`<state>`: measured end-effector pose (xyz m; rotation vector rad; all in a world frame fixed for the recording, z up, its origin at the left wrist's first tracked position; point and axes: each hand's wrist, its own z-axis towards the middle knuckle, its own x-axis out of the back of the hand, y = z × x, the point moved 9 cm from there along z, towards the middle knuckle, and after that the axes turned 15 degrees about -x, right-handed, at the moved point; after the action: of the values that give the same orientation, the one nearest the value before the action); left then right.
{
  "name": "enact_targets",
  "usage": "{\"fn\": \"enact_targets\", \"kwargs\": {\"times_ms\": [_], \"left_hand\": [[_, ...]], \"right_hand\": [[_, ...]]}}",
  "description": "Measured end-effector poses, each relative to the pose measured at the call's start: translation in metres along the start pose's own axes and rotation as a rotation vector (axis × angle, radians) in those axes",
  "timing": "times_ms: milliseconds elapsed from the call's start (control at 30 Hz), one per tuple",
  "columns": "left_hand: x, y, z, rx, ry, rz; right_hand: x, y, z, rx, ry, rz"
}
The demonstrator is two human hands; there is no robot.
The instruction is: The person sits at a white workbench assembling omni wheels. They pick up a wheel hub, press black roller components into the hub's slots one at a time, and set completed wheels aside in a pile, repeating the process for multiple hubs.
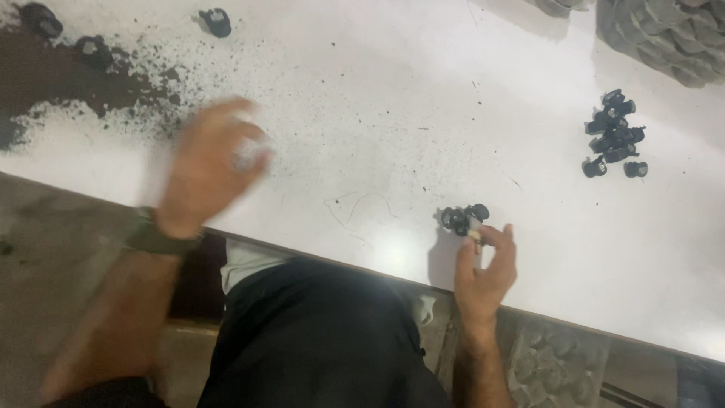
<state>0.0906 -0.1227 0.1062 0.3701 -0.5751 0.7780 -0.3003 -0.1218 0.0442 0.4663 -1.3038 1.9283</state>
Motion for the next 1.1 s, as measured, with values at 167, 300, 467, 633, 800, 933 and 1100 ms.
{"fn": "enact_targets", "kwargs": {"times_ms": [167,300,467,633,800,933,1100], "left_hand": [[0.081,-0.156,-0.018,0.433,0.027,0.139],[0.034,-0.177,0.013,0.437,-0.282,0.181],[-0.051,-0.144,0.052,0.373,-0.535,0.083],[-0.127,-0.057,0.071,0.049,-0.712,0.027],[-0.174,0.051,0.036,-0.163,-0.831,-0.208],[-0.191,0.109,0.034,-0.322,-0.818,-0.296],[-0.132,0.095,0.062,-0.28,-0.369,-0.217]], "right_hand": [[-0.004,-0.006,0.003,0.046,-0.123,0.07],[-0.057,-0.031,0.009,-0.005,-0.431,0.079],[-0.106,-0.107,-0.002,0.243,-0.625,0.0],[-0.13,-0.135,-0.046,0.399,-0.893,0.205],[-0.08,-0.055,-0.022,0.037,-0.632,0.582],[-0.042,0.018,-0.015,-0.288,-0.431,0.728],[-0.033,0.044,-0.019,-0.359,-0.315,0.797]]}}
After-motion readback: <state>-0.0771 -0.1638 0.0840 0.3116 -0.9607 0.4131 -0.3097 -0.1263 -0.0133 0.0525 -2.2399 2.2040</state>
